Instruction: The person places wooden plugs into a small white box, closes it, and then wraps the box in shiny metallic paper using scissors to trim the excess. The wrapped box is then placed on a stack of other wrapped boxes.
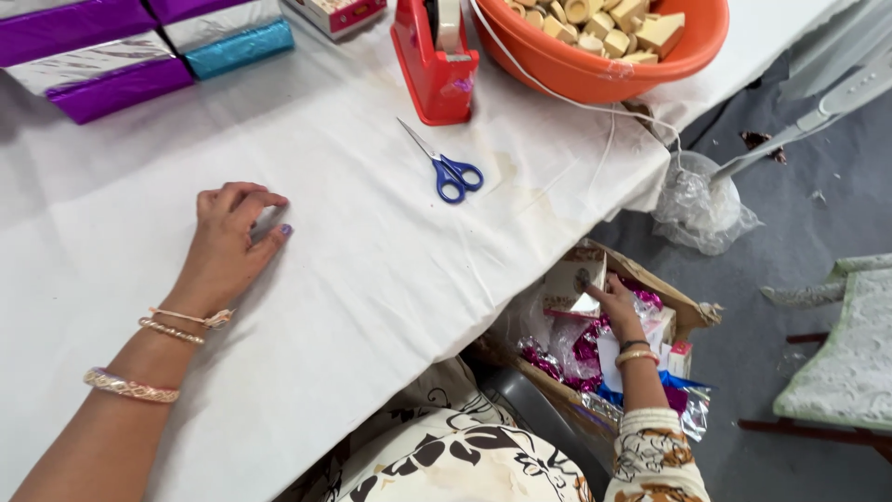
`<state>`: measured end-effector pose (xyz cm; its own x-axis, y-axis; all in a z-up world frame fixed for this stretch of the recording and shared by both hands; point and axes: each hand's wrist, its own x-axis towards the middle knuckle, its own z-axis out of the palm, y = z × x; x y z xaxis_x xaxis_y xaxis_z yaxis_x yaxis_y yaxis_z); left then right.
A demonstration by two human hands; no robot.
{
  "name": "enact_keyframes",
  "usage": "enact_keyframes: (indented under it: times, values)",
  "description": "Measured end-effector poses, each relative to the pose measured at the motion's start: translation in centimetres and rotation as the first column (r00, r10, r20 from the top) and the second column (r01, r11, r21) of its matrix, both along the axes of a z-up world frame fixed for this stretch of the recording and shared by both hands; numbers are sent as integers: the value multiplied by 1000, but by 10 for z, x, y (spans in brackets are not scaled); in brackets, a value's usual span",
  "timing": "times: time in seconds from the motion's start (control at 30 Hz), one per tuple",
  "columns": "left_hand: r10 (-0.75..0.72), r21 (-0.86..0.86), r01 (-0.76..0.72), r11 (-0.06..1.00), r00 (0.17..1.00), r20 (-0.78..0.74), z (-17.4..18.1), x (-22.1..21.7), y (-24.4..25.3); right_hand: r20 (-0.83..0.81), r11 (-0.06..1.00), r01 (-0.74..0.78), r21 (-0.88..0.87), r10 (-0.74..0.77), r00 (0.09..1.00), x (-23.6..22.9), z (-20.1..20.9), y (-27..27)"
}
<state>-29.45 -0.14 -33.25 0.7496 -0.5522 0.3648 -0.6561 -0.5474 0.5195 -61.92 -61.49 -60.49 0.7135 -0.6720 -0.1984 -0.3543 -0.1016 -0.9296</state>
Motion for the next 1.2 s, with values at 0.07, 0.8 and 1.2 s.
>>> enact_keyframes:
  times: [0.07,0.8,1.2]
  values:
    - [1,-10,-2,1000,998,-67,2,-2,-2,-98,1000,-2,-15,1,995,0,11,10]
    - [-16,147,34,989,992,-122,41,22,-12,9,935,250,253,-261,965,-4,24,21]
    - [27,226,-104,969,946,324,49,172,-200,-85,774,98,-625,-192,978,-18,-71,-35]
